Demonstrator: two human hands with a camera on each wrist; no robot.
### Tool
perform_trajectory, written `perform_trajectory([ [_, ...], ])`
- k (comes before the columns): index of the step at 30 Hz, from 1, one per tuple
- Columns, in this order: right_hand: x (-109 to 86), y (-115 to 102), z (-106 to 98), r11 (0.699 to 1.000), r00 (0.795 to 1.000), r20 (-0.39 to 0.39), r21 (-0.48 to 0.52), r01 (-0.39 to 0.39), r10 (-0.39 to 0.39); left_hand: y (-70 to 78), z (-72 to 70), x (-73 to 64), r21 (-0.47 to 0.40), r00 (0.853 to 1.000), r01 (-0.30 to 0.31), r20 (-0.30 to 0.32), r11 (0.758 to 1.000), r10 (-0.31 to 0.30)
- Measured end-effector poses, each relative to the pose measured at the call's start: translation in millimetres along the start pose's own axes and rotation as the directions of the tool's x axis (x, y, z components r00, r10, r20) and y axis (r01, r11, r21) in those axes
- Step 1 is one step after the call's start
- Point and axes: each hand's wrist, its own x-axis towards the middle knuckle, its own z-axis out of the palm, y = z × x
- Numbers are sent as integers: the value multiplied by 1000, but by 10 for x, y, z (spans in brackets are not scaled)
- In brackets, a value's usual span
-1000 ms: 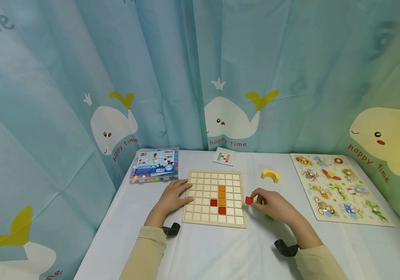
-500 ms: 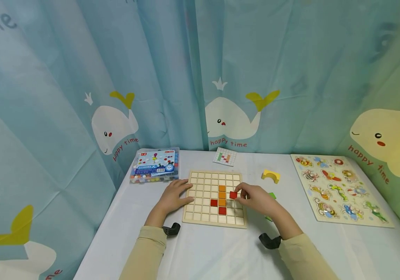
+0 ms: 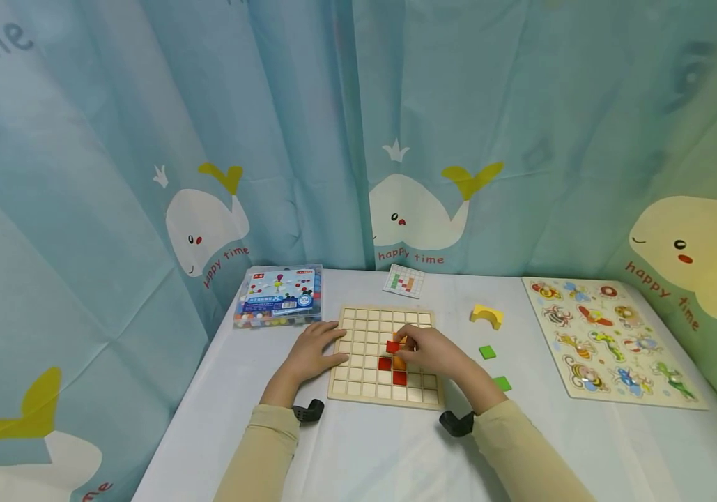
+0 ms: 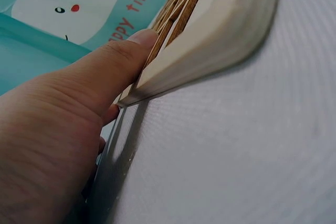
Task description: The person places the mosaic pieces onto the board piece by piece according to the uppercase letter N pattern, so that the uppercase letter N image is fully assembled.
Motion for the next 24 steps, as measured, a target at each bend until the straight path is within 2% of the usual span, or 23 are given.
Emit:
perform_trajectory([
  [9,181,-25,103,1000,1000,14,10,23,-23,-7,-1,7,-4,1000,-2,5,1000,2],
  [15,270,-64,152,1000,999,39,15,7,-7,-12,1,15,21,1000,-2,2,1000,2],
  [24,364,-49,273,999,999,45,-39,-3,5,47,-46,-10,-8,1000,0,9,1000,0],
])
